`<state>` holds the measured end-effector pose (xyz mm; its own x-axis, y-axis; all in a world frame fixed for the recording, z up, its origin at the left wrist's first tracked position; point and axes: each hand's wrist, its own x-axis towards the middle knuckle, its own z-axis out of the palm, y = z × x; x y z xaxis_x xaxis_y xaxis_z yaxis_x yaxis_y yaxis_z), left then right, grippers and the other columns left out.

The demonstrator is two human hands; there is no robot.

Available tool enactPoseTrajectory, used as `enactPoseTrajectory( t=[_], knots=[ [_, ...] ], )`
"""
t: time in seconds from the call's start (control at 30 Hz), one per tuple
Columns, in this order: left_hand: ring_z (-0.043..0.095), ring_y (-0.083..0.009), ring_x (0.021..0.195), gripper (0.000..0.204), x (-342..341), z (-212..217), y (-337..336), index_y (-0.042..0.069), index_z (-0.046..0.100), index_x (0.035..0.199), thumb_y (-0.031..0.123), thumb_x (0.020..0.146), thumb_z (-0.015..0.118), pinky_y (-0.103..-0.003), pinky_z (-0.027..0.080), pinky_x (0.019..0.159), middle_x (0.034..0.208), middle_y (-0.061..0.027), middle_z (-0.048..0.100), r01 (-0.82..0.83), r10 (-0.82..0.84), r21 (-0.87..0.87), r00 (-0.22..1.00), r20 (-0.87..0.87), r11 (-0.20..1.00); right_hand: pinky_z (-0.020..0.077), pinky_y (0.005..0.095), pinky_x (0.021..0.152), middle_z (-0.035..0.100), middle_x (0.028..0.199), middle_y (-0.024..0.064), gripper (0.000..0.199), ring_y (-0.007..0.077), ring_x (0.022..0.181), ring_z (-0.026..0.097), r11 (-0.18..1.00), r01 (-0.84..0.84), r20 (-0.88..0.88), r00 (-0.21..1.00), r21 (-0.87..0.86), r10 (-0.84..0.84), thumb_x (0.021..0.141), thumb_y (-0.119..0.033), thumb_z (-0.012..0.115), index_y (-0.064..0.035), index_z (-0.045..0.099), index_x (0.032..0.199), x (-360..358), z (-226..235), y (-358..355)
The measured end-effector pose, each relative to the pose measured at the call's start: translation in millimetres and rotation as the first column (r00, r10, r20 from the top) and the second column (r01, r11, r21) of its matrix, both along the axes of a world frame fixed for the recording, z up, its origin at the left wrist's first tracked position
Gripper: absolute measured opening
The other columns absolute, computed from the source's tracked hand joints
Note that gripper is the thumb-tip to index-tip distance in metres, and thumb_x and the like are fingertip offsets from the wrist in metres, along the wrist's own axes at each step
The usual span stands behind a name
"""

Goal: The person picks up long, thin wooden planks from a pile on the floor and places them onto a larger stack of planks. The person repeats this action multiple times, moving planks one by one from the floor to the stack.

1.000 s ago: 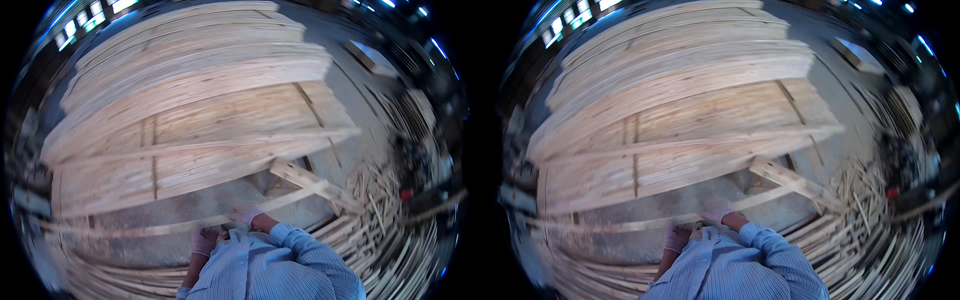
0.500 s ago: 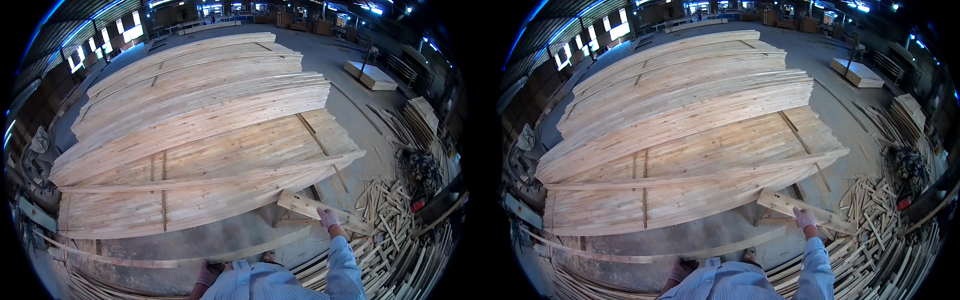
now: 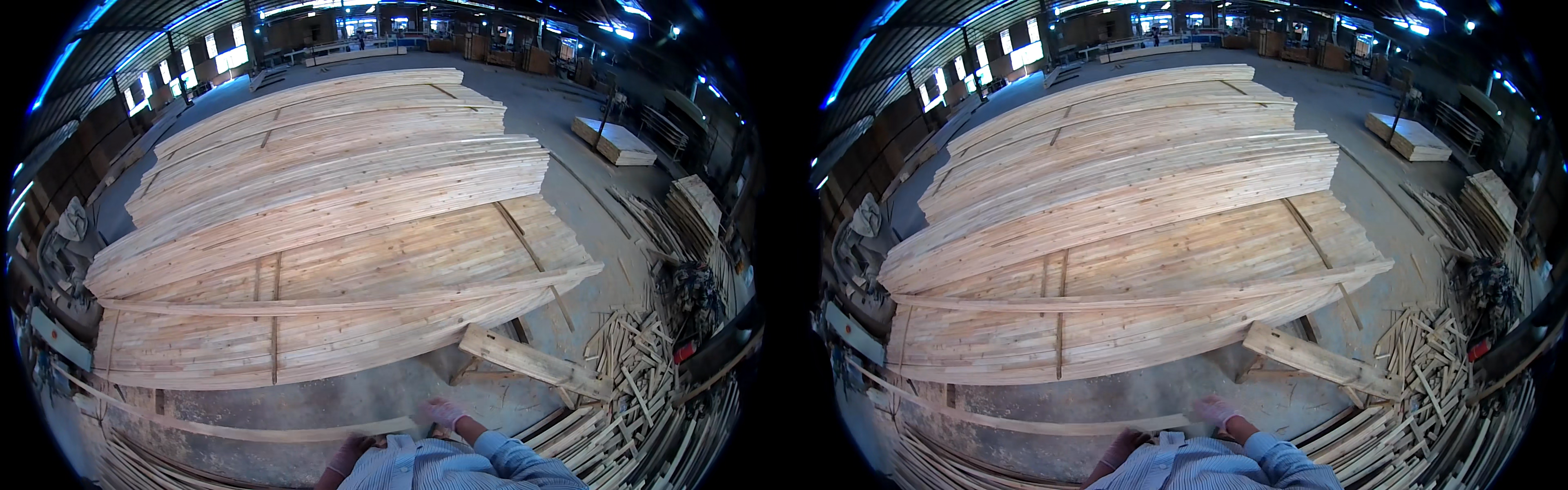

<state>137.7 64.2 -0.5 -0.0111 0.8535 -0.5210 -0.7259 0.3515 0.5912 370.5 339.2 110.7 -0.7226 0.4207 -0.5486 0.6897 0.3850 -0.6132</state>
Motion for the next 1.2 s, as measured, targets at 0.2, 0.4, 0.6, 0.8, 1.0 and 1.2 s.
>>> enactPoseTrajectory(
  t=[0.2,0.4,0.6,0.8,1.0,1.2],
  knots=[
    [0.058,-0.0321,0.116,0.046,13,12,56,0.009,0.059,0.124,0.042,0.091,0.063,-0.055,0.044,0.101,0.123,-0.0109,0.063,0.194,-0.195,-0.02,0.977,-0.086,0.981,0.042,0.0351,0.106,0.06,0.134,0.0099,0.049,0.026,0.124,0.056,0.981,-0.184,-0.387,0.91,-0.054,0.149,0.102,-0.041,0.047,-0.007,0.052,0.137,-52,-44,-28],
    [0.059,-0.0339,0.114,0.055,4,99,43,0.008,0.058,0.125,0.049,0.088,0.064,-0.057,0.044,0.101,0.121,-0.0129,0.064,-0.345,0.325,0.014,0.897,0.299,0.939,0.0372,0.0343,0.111,0.049,0.145,0.0173,0.068,0.0262,0.134,0.047,0.901,0.025,-0.142,0.985,-0.433,-0.096,0.094,-0.055,0.054,-0.0094,0.048,0.144,-116,84,-81],
    [0.06,-0.0354,0.085,0.065,-89,90,-11,0.008,0.059,0.109,0.067,0.083,0.055,-0.056,0.05,0.085,0.093,-0.0156,0.064,-0.602,0.699,-0.359,0.65,0.3,0.713,0.0416,0.0336,0.106,0.055,0.14,0.0139,0.072,0.0265,0.125,0.054,0.96,-0.15,-0.35,0.935,-0.237,0.06,0.091,-0.057,0.058,-0.0099,0.047,0.144,-115,-37,-60],
    [0.057,-0.0319,0.074,0.058,-190,55,-100,0.011,0.061,0.097,0.067,0.085,0.052,-0.05,0.049,0.073,0.083,-0.0093,0.063,-0.761,0.862,-0.409,0.477,0.174,0.504,0.0441,0.0352,0.103,0.061,0.131,0.0143,0.045,0.029,0.12,0.057,0.94,0.254,0.082,0.967,-0.225,-0.242,0.101,-0.041,0.044,-0.0091,0.062,0.128,-72,-14,-31],
    [0.057,-0.0251,0.07,0.053,-278,32,-142,0.017,0.061,0.089,0.067,0.088,0.047,-0.045,0.047,0.07,0.075,-0.0008,0.059,-0.882,0.963,-0.395,0.27,0.018,0.255,0.0413,0.0424,0.104,0.058,0.132,0.0228,0.056,0.0394,0.121,0.055,0.955,0.295,0.248,0.928,-0.039,-0.277,0.096,-0.05,0.043,-0.0052,0.061,0.125,38,-117,3],
    [0.049,-0.0213,0.061,0.049,-306,17,-150,0.017,0.05,0.073,0.062,0.091,0.046,-0.04,0.041,0.06,0.067,-0.0005,0.051,-0.855,0.922,-0.345,0.371,0.111,0.386,0.0373,0.0469,0.107,0.055,0.134,0.027,0.057,0.0425,0.127,0.05,0.928,0.367,0.405,0.858,-0.058,-0.314,0.097,-0.054,0.038,-0.0169,0.053,0.138,84,-114,-5]
  ],
)
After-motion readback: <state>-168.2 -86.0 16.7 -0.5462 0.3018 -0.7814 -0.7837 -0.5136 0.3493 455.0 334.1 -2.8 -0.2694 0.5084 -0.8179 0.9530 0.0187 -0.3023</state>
